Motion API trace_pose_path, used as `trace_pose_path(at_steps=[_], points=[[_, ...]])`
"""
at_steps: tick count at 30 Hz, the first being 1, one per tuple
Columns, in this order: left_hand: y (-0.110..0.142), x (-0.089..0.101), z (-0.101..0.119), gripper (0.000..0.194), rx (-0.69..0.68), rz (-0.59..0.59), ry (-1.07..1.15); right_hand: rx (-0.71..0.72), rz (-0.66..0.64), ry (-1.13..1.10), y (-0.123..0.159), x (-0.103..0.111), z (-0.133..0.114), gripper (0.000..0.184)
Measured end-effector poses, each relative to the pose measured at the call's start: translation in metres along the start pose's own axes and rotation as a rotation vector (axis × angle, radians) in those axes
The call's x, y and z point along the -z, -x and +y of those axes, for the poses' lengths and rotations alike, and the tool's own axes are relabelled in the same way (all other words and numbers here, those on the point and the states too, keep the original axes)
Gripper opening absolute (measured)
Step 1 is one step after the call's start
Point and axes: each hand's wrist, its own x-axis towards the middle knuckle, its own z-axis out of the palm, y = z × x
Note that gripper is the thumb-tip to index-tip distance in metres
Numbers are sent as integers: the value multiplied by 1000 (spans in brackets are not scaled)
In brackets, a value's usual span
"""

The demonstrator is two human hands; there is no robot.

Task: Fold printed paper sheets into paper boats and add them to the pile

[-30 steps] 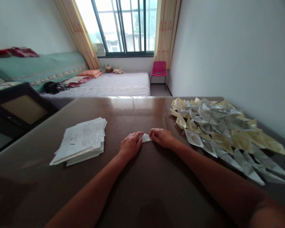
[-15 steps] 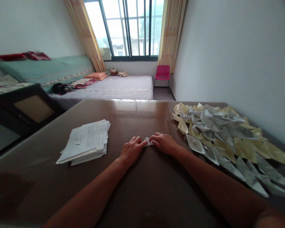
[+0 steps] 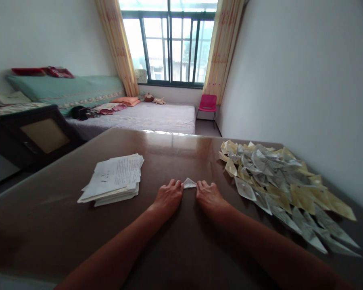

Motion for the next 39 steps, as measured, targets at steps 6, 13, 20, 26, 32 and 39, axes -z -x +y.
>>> trace_pose_path(at_steps=[6, 13, 20, 26, 32, 39], points=[[1, 10, 6, 30, 5, -32, -2, 19, -20, -6, -11, 7, -11, 19], [-7, 19, 6, 29, 16, -34, 43, 188, 90, -90, -33, 25, 16, 21], [-25, 24, -14, 23, 9, -58, 117, 431, 204, -348, -48, 0, 46, 22], [-41, 26, -27, 17, -21, -63, 155, 368, 248, -460, -60, -14, 51, 21], [-42, 6, -40, 15, -13, -7, 317, 350, 310, -403, -62, -20, 47, 22], [-41, -19, -38, 23, 65, 133, 561, 249, 326, -236, -54, -10, 31, 20]])
